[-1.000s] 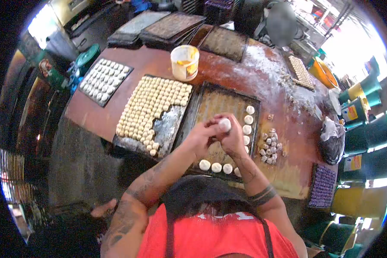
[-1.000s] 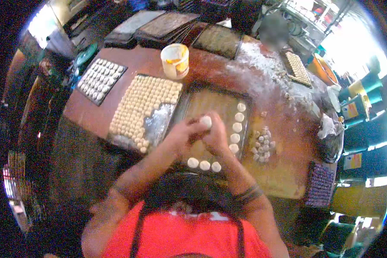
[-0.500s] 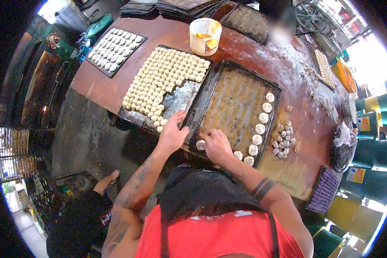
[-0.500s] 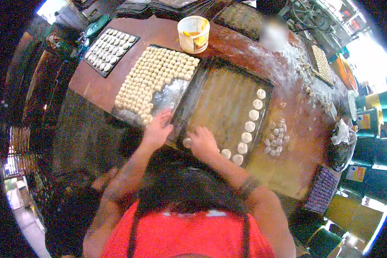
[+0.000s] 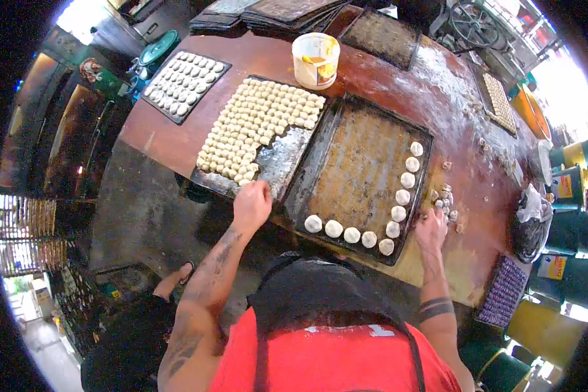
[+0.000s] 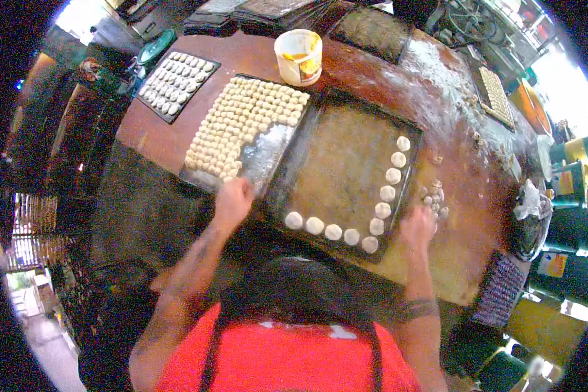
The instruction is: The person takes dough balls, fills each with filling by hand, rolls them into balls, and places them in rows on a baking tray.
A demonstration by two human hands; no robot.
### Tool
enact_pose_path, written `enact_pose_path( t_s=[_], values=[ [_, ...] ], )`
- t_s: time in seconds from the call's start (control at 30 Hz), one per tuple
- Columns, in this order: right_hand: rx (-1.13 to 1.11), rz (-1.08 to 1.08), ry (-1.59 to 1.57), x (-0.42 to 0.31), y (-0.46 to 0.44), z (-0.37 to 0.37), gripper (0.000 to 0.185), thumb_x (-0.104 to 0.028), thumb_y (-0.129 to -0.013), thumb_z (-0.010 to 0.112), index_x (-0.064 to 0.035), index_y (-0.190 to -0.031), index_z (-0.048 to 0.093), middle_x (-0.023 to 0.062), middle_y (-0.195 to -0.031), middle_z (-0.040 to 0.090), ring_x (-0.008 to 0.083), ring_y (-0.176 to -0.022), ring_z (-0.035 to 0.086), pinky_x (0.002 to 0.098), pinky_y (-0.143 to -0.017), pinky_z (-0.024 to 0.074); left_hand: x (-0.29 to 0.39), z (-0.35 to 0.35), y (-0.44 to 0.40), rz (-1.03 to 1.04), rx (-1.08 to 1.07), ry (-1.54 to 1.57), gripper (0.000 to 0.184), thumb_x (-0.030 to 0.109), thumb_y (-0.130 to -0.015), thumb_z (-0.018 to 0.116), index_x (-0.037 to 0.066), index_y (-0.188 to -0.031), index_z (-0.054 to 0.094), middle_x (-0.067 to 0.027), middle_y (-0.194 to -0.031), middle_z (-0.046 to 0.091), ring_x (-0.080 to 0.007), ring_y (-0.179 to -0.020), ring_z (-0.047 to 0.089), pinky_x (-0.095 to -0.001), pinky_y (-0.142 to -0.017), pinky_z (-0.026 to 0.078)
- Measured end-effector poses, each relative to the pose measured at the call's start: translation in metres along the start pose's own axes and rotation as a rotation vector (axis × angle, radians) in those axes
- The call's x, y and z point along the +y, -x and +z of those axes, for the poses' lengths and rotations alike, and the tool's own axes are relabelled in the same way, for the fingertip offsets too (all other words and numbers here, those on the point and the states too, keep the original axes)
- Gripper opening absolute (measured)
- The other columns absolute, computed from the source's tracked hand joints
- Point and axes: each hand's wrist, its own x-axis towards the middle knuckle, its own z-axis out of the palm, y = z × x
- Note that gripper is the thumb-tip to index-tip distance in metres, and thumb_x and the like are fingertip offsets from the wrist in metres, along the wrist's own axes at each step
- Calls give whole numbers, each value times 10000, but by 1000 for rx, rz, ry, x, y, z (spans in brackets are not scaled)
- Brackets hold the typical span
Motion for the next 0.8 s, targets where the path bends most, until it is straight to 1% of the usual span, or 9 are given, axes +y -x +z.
enact_pose_path(
  t_s=[0.03,0.13,0.2,0.3,0.37,0.43,0.67,0.7,0.8],
  values=[
    [19,9,112,17,11,2,207,-59,-779,638,-59,-980,686,163,-975,629,358,-956,607,489,-824,487,-9,-1,-5,132,164,-63,56,116,-812,677,66,-833,661,-114,-795,625,-349,-802,639,-466,-711,520],
    [-58,15,152,43,19,13,238,-100,-830,666,-80,-1067,677,142,-1001,634,321,-935,623,459,-822,506,-22,5,-19,182,69,-194,91,88,-764,703,65,-847,673,-124,-808,613,-341,-808,638,-451,-725,526],
    [-50,109,-253,29,13,14,291,-80,-808,657,-87,-1098,663,139,-1032,627,313,-963,614,436,-831,508,-13,5,-32,142,-31,-153,123,82,-761,718,50,-876,689,-121,-832,637,-301,-814,653,-420,-735,535],
    [-36,192,-935,-60,-3,-5,270,-44,-795,679,-63,-1063,660,126,-998,630,285,-920,618,390,-811,517,42,26,-58,-239,-237,782,247,91,-778,737,20,-1011,694,-106,-929,690,-212,-835,666,-349,-745,544],
    [-3,-46,-782,-116,-13,-23,211,-57,-799,708,-44,-1006,667,131,-952,635,286,-886,629,385,-792,523,94,40,-62,-335,-349,1389,350,121,-826,743,3,-1146,661,-85,-1014,708,-138,-845,656,-294,-738,541],
    [-57,-208,-886,-160,-20,-50,188,-11,-854,688,-22,-1041,690,101,-969,627,207,-866,639,315,-754,530,144,22,-55,-253,-470,1316,346,125,-891,700,-1,-1204,620,-65,-1005,694,-122,-828,651,-277,-727,538],
    [5,-319,-589,-184,-24,-63,279,2,-850,624,-12,-1125,670,179,-1032,608,357,-975,609,417,-857,508,185,6,-46,-341,-576,1559,269,75,-952,647,4,-1206,595,-55,-1042,678,-131,-987,631,-274,-888,501],
    [119,-322,-654,-176,-25,-63,331,-28,-855,662,-17,-1186,650,159,-1030,612,289,-973,622,383,-850,511,186,1,-46,-288,-597,1557,268,82,-954,648,5,-1205,595,-60,-1050,678,-137,-988,632,-281,-886,506],
    [-255,-9,-910,-155,-38,-75,301,-95,-917,686,-21,-1202,622,50,-1022,644,138,-964,614,282,-860,501,191,-19,-54,-52,-571,1453,261,98,-957,651,0,-1193,595,-79,-1073,678,-152,-984,643,-308,-884,527]
  ],
)
